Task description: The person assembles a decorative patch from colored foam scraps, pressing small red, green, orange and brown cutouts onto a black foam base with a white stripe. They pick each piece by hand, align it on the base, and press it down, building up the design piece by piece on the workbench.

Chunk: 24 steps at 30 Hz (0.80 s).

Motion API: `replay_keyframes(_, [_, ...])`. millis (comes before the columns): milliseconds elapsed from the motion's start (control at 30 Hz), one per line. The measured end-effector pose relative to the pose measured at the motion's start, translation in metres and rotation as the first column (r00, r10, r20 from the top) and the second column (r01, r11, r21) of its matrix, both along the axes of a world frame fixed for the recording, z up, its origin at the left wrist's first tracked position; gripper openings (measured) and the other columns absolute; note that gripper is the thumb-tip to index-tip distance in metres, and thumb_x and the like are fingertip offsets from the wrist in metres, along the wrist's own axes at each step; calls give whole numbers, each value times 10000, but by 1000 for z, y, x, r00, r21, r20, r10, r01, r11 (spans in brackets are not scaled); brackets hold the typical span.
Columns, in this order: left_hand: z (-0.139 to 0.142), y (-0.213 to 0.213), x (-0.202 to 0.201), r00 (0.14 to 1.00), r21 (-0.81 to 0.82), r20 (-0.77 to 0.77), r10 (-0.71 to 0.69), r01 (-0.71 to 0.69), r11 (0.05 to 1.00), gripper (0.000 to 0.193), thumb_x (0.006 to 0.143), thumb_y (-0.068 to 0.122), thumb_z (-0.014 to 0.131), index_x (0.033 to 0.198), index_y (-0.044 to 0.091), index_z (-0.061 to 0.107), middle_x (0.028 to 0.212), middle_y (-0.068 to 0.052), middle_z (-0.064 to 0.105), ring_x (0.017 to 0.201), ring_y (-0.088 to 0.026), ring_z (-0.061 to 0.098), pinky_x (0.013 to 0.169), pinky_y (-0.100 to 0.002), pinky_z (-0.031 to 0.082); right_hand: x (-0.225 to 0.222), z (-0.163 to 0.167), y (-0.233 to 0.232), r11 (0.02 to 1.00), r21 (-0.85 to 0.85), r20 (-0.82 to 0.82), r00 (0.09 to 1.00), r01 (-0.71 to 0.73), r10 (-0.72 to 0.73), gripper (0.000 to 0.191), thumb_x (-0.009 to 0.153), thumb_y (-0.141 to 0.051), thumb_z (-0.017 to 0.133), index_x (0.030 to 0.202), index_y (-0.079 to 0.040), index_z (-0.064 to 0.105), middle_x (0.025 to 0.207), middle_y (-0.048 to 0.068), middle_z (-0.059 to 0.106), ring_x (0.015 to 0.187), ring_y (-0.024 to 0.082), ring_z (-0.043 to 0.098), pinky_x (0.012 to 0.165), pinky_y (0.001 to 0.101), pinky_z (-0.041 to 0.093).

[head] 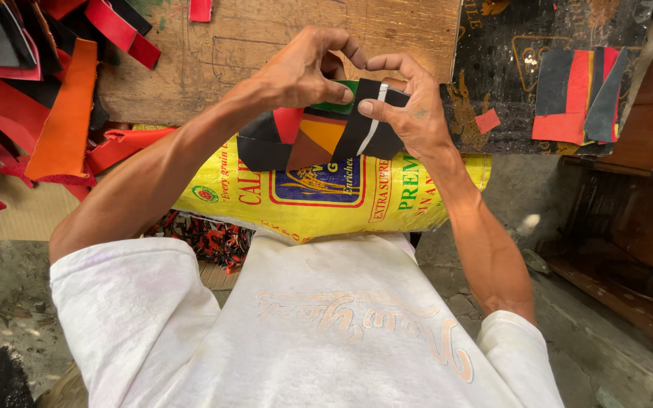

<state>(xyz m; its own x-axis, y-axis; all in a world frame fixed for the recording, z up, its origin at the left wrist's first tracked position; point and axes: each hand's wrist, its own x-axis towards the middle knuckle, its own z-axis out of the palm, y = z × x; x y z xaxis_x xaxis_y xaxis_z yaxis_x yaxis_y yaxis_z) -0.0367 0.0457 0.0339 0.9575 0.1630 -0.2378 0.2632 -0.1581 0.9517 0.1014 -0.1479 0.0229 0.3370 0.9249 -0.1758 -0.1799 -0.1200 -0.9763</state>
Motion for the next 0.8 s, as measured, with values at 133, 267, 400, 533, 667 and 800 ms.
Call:
replay_keyframes(133, [-6,-7,-1,998,92,50,35,-40,995,308,761,51,793,1030,40,645,773,-57,658,709,-106,628,623,-287,520,-5,-1,-1,997,81,191,981,17,-32,516,861,-21,878,1296,4,603,1253,114,665,1095,146,691,955,286,608])
replay_keyframes(267, [-7,-17,-2,985,198,165,50,-82,977,219,787,35,761,977,37,653,824,-71,708,768,-159,685,698,-314,562,-14,-3,2,984,-101,216,969,147,-123,545,795,-39,861,1275,-11,605,1102,124,729,972,148,707,849,278,588])
replay_keyframes(400, [-3,-8,1,996,280,55,-66,48,959,456,773,121,848,1139,29,592,937,-137,705,866,-253,697,747,-383,553,-6,-3,4,992,91,291,950,88,-111,567,843,-38,907,1322,-2,606,1274,106,656,1104,154,682,1010,286,578])
replay_keyframes(533, [3,6,6,975,230,-19,-220,219,948,652,692,101,893,1254,57,566,1050,-150,719,966,-271,738,798,-410,578,4,3,2,999,20,-79,997,25,-24,599,813,-68,930,1312,-5,605,1239,57,649,1125,116,666,991,279,596])
replay_keyframes(667, [6,5,6,979,-1,-23,-200,200,980,662,709,32,864,1290,63,548,1006,-139,753,953,-225,757,795,-364,609,3,7,1,997,-59,-104,994,-45,38,696,722,-92,959,1310,-18,595,1180,52,686,1081,123,691,983,277,601])
replay_keyframes(800, [3,3,6,981,-139,-38,-188,181,974,644,721,-11,834,1285,58,531,963,-129,748,899,-187,755,761,-330,610,0,9,3,999,-45,-104,994,-27,22,723,716,-96,965,1328,-27,586,1178,49,690,1073,120,686,975,273,599])
